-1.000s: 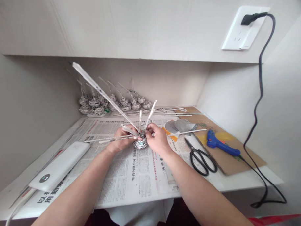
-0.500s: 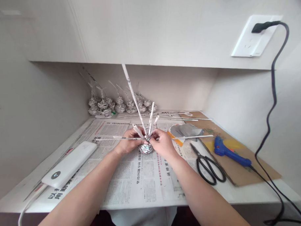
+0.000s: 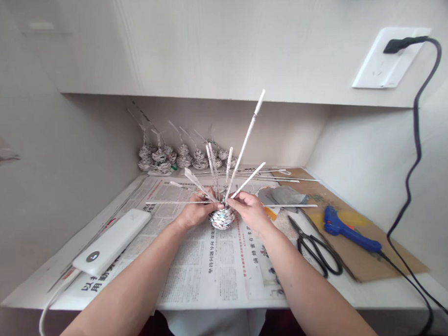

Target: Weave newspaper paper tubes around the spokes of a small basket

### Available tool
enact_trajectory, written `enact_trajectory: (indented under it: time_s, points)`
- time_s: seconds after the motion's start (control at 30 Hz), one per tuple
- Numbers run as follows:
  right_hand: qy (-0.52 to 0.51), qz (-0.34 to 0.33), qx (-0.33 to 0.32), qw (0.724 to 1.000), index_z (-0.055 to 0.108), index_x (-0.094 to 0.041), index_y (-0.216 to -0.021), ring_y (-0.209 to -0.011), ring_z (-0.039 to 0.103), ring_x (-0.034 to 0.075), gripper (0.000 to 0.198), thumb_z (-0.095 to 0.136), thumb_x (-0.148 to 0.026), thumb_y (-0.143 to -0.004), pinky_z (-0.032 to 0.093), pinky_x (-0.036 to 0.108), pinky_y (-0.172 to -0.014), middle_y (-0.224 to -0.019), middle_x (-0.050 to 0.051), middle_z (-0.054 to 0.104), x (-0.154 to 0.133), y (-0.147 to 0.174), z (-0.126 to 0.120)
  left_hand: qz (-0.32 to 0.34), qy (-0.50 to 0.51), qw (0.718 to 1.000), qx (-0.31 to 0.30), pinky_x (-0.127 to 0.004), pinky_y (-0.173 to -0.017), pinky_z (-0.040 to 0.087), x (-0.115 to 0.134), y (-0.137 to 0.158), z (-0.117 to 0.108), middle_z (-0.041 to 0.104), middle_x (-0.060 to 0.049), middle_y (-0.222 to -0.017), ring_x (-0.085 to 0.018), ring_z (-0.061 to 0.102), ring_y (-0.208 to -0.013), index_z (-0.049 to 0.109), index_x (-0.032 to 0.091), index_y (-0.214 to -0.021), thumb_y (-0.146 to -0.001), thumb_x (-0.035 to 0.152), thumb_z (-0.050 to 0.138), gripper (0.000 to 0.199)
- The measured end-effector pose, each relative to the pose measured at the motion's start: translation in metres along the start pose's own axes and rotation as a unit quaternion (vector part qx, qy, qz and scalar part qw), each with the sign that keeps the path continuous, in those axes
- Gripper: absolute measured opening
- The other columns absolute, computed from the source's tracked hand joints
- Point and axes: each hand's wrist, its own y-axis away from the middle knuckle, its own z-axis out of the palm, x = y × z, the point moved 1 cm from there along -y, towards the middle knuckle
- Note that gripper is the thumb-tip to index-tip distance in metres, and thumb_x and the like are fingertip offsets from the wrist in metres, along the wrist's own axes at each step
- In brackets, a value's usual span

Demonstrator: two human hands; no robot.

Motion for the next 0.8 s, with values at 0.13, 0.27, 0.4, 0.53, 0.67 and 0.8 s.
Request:
enact_trajectory:
  time_s: [0.13, 0.27, 0.4, 0.53, 0.67, 0.8]
  points:
    - [0.009, 0.002, 0.016, 1.000, 0.067, -0.019, -0.074, -0.061, 0.056, 0.013, 0.022, 0.072, -0.039, -0.068, 0.045, 0.025, -0.060, -0.070, -0.001, 0.067, 0.001, -0.003, -0.003, -0.011, 0.000, 1.000, -0.018, -0.027, -0.064, 0.046, -0.002, -0.001, -0.003, 0.064, -0.001, -0.071, -0.015, 0.060, -0.068, 0.051, 0.014, -0.065, -0.058, 0.024, 0.084, 0.036]
    - [0.015, -0.011, 0.039, 0.999, 0.067, -0.019, -0.070, -0.056, 0.054, 0.012, 0.020, 0.071, -0.038, -0.069, 0.043, 0.024, -0.056, -0.064, -0.002, 0.064, 0.006, -0.003, 0.000, -0.025, -0.012, 0.999, -0.034, -0.026, -0.064, 0.045, -0.005, -0.002, -0.007, 0.064, 0.000, -0.068, -0.014, 0.059, -0.065, 0.057, 0.014, -0.072, -0.054, 0.023, 0.086, 0.036]
    - [0.040, -0.034, 0.067, 0.996, 0.067, -0.019, -0.070, -0.059, 0.055, 0.013, 0.016, 0.069, -0.035, -0.071, 0.043, 0.024, -0.057, -0.066, -0.001, 0.065, 0.009, -0.002, 0.002, -0.043, 0.004, 0.999, -0.031, -0.029, -0.072, 0.048, -0.007, -0.003, -0.009, 0.068, -0.003, -0.077, -0.016, 0.062, -0.073, 0.063, 0.013, -0.086, -0.053, 0.022, 0.087, 0.041]
    - [0.099, -0.066, 0.088, 0.989, 0.065, -0.019, -0.066, -0.056, 0.052, 0.013, 0.019, 0.067, -0.037, -0.074, 0.039, 0.023, -0.054, -0.061, -0.002, 0.061, 0.009, -0.001, 0.002, -0.058, 0.009, 0.998, -0.029, -0.032, -0.077, 0.049, -0.009, -0.003, -0.011, 0.071, -0.005, -0.081, -0.019, 0.065, -0.077, 0.066, 0.013, -0.089, -0.052, 0.022, 0.087, 0.044]
    - [0.127, -0.073, 0.104, 0.984, 0.066, -0.019, -0.068, -0.055, 0.052, 0.012, 0.020, 0.065, -0.038, -0.075, 0.039, 0.023, -0.053, -0.062, -0.002, 0.062, 0.008, 0.000, 0.002, -0.061, -0.003, 0.997, -0.048, -0.033, -0.081, 0.049, -0.011, -0.003, -0.011, 0.072, -0.006, -0.082, -0.021, 0.065, -0.080, 0.068, 0.012, -0.084, -0.054, 0.024, 0.086, 0.037]
    - [0.150, -0.070, 0.109, 0.980, 0.067, -0.019, -0.066, -0.055, 0.052, 0.013, 0.019, 0.065, -0.036, -0.074, 0.039, 0.023, -0.053, -0.059, -0.002, 0.062, 0.006, 0.001, 0.004, -0.075, -0.020, 0.994, -0.075, -0.033, -0.080, 0.048, -0.012, -0.003, -0.012, 0.072, -0.007, -0.083, -0.020, 0.065, -0.079, 0.070, 0.011, -0.086, -0.056, 0.025, 0.086, 0.037]
